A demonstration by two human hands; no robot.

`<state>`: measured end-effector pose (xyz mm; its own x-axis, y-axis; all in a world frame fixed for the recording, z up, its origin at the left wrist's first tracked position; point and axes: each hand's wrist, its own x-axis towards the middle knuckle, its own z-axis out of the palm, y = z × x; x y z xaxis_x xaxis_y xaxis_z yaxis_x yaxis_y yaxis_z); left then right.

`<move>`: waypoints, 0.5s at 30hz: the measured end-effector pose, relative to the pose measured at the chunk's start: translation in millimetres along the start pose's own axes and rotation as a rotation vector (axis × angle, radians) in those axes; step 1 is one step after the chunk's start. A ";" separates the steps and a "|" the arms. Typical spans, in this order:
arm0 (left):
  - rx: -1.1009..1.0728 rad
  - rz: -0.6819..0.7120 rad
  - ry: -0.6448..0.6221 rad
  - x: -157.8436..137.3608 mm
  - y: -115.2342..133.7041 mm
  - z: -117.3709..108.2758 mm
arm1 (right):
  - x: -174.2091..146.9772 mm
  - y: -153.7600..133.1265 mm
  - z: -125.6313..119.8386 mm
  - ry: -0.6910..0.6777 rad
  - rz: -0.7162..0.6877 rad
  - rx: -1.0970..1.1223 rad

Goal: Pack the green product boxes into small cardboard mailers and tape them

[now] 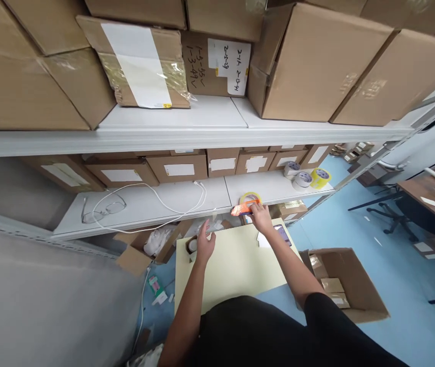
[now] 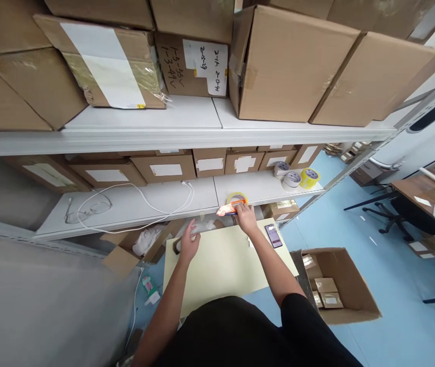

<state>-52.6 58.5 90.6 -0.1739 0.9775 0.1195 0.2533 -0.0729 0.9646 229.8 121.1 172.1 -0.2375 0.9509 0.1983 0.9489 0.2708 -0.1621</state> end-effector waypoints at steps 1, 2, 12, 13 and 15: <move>0.008 -0.002 0.002 -0.8 0.7 -2.3 | -15.1 -6.2 9.2 0.005 -0.007 0.022; 0.019 -0.006 0.001 -2.2 1.2 -4.3 | -30.3 -11.2 19.2 0.003 -0.011 0.046; 0.089 -0.083 -0.043 -44.5 5.8 16.5 | -158.3 7.7 109.2 -0.274 0.125 0.158; 0.092 -0.089 -0.044 -52.5 7.4 21.8 | -169.6 15.1 115.2 -0.313 0.133 0.153; 0.099 -0.105 -0.053 -71.0 10.0 31.8 | -191.8 30.8 127.4 -0.384 0.146 0.140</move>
<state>-7.5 -5.4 84.3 -0.1548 0.9879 0.0042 0.3296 0.0477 0.9429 278.1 -33.9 6.0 -0.1880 0.9603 -0.2063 0.9471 0.1216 -0.2970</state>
